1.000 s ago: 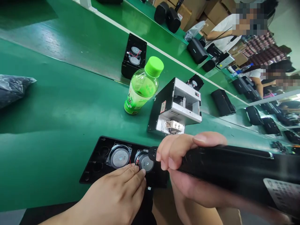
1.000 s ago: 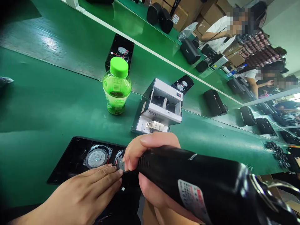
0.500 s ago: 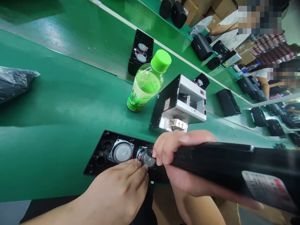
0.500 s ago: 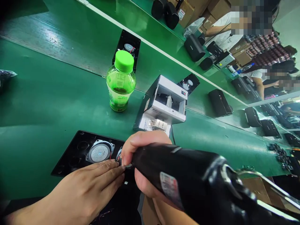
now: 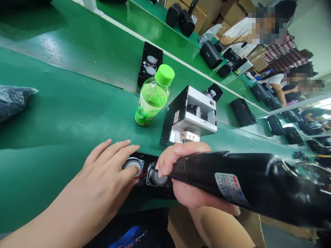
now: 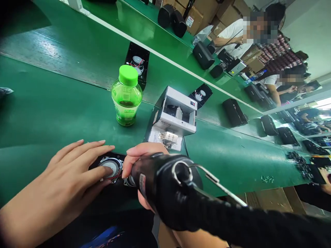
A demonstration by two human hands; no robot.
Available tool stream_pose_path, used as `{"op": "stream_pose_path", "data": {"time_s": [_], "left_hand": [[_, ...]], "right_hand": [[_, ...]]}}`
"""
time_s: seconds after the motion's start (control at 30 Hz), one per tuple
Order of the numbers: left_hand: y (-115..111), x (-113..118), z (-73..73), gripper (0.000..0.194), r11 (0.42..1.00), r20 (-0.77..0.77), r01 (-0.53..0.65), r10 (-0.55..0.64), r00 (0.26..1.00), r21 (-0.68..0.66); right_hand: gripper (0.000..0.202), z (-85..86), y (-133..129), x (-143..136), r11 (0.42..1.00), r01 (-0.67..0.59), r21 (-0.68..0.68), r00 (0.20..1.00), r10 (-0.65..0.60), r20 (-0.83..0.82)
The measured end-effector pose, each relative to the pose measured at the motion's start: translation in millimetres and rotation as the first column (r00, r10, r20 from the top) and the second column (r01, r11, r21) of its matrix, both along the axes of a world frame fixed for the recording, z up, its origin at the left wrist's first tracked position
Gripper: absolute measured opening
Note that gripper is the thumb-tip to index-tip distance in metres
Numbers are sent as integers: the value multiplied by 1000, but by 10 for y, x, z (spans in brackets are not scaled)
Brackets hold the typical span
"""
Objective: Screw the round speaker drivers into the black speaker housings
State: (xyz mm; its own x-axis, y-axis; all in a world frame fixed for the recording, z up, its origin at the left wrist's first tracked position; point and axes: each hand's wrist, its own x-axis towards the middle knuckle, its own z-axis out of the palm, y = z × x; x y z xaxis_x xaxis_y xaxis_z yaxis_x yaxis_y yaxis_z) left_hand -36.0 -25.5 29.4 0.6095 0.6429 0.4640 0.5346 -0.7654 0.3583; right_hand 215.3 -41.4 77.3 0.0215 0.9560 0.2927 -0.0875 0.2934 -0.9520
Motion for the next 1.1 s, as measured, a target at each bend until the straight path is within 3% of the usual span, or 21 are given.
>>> {"op": "stream_pose_path", "data": {"time_s": [0.07,0.17,0.27,0.33,0.43,0.57,0.8,0.93,1.03,1.07,1.1], "left_hand": [[19,-27,-82,24,1000,-36,5,-5,999,-2],[25,-31,-175,24,999,-26,28,-29,999,-21],[42,-37,-226,24,999,-7,23,-24,1000,-48],[59,-52,-261,24,998,6,19,-19,1000,-61],[74,-83,-334,24,997,20,15,-14,1000,-72],[66,-123,-413,26,996,21,16,-14,1000,-93],[114,-106,-346,25,996,37,24,-21,999,-87],[120,-63,-258,23,997,29,27,-25,999,-69],[108,-39,-201,25,998,21,26,-25,999,-62],[104,-32,-191,25,998,19,26,-25,999,-63],[102,-27,-185,24,998,19,25,-24,1000,-65]], "right_hand": [[68,29,-29,-61,998,38,50,998,-36,-43],[50,267,-138,-24,986,148,82,987,-141,-81],[34,581,-188,175,901,377,213,926,-369,-76],[36,707,-117,318,829,463,313,880,-473,-49],[52,719,85,434,814,448,369,881,-472,-28],[72,632,263,434,867,375,328,918,-397,-3],[81,663,406,560,883,434,176,900,-433,-48],[70,697,120,513,889,436,138,900,-433,-52],[30,696,-364,413,880,437,185,895,-447,9],[19,681,-521,380,901,392,185,910,-409,62],[21,656,-654,346,920,343,187,925,-366,100]]}}
